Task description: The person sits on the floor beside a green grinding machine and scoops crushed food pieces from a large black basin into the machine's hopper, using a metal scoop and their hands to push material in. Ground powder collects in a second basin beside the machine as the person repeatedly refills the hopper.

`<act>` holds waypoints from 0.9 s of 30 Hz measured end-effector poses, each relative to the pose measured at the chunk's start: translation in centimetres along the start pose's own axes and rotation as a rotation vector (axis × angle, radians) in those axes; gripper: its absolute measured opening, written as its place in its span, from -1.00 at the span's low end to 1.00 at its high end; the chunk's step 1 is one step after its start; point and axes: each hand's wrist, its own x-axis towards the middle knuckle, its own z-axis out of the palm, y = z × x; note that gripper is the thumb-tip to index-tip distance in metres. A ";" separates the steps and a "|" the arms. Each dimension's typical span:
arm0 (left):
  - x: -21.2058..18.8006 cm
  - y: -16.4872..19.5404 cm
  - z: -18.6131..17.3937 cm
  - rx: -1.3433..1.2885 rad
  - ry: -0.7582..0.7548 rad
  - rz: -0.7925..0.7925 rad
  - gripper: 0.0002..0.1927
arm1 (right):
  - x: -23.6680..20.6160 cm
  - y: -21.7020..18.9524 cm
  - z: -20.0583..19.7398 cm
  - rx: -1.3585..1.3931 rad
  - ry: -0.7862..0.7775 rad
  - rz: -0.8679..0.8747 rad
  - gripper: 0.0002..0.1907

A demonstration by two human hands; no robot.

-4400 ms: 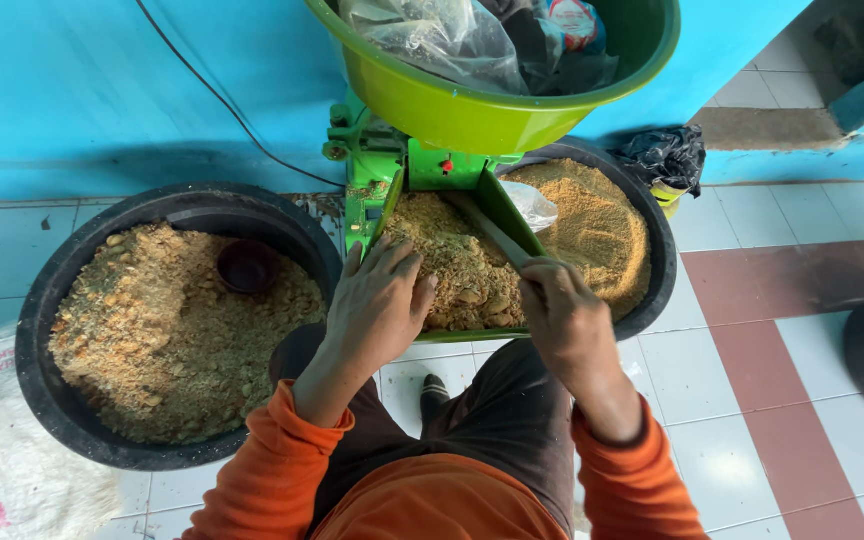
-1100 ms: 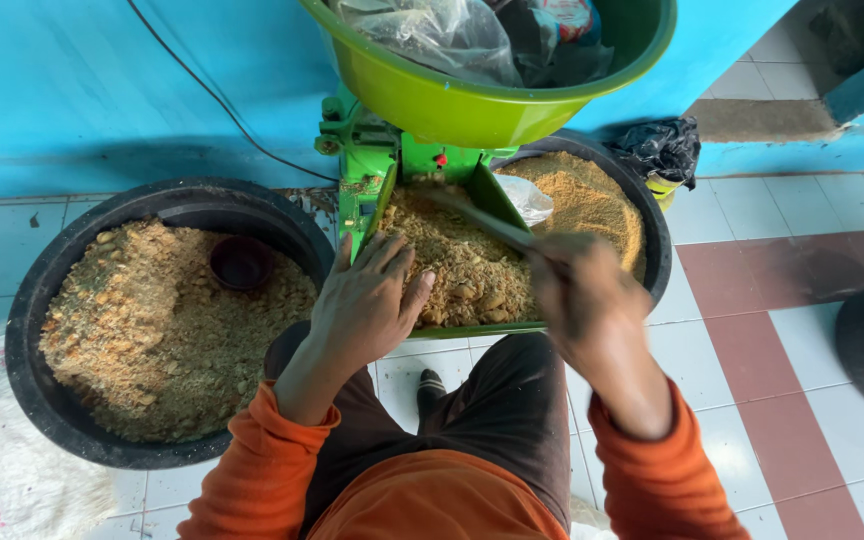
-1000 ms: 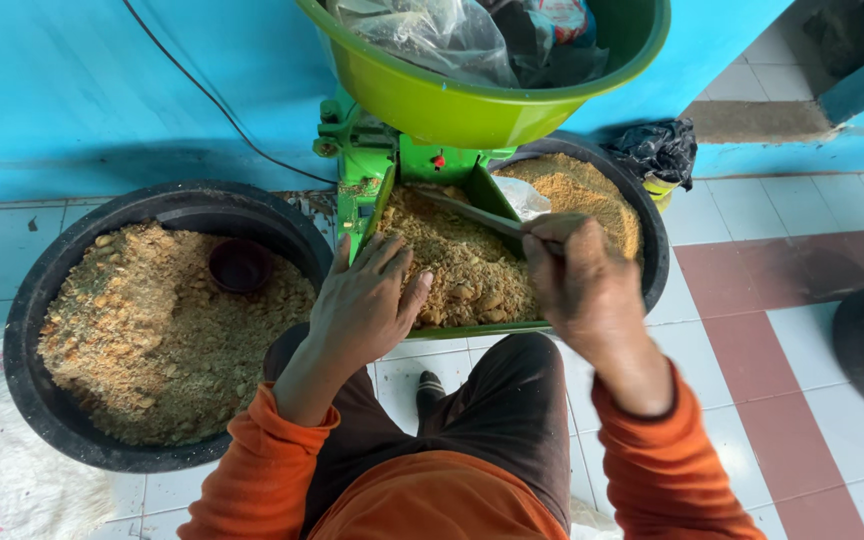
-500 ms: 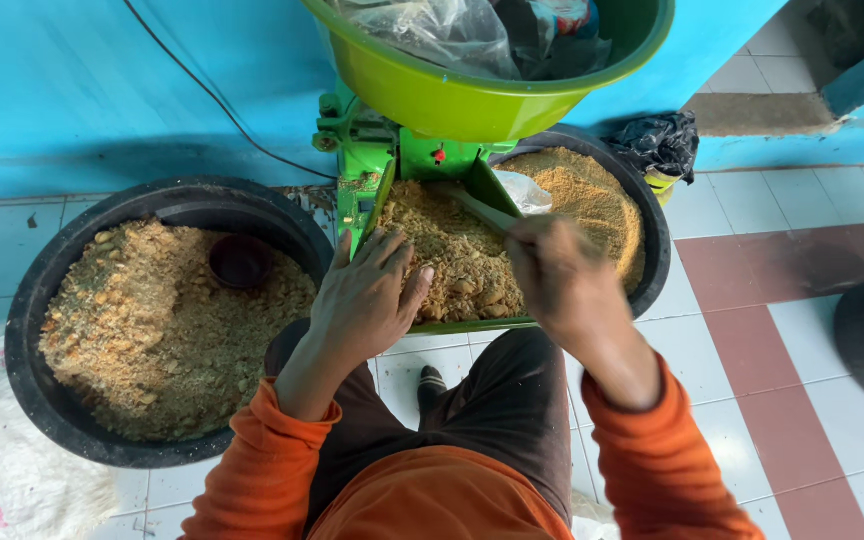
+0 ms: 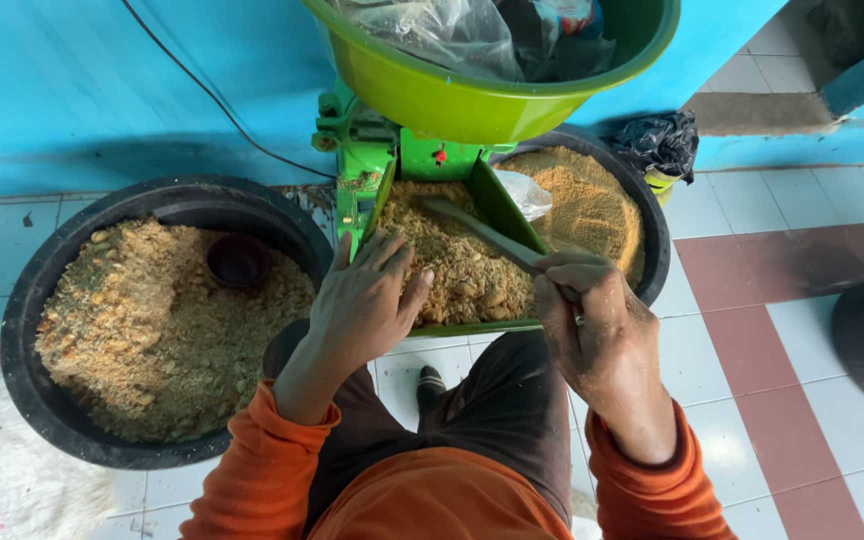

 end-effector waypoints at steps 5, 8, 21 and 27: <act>0.0 0.2 -0.2 -0.012 0.011 0.005 -0.42 | 0.1 1.1 0.3 -0.003 -0.014 -0.055 -0.80; 0.0 0.2 -0.3 0.001 0.028 0.016 -0.43 | -0.6 1.6 0.1 0.022 -0.020 0.011 -0.81; 0.0 0.2 -0.5 -0.002 0.060 0.024 -0.44 | -3.6 2.2 0.8 0.159 -0.078 0.039 -0.83; -0.1 0.1 -0.2 0.013 0.010 -0.001 -0.45 | -3.7 4.5 5.3 0.046 -0.050 -0.044 -0.78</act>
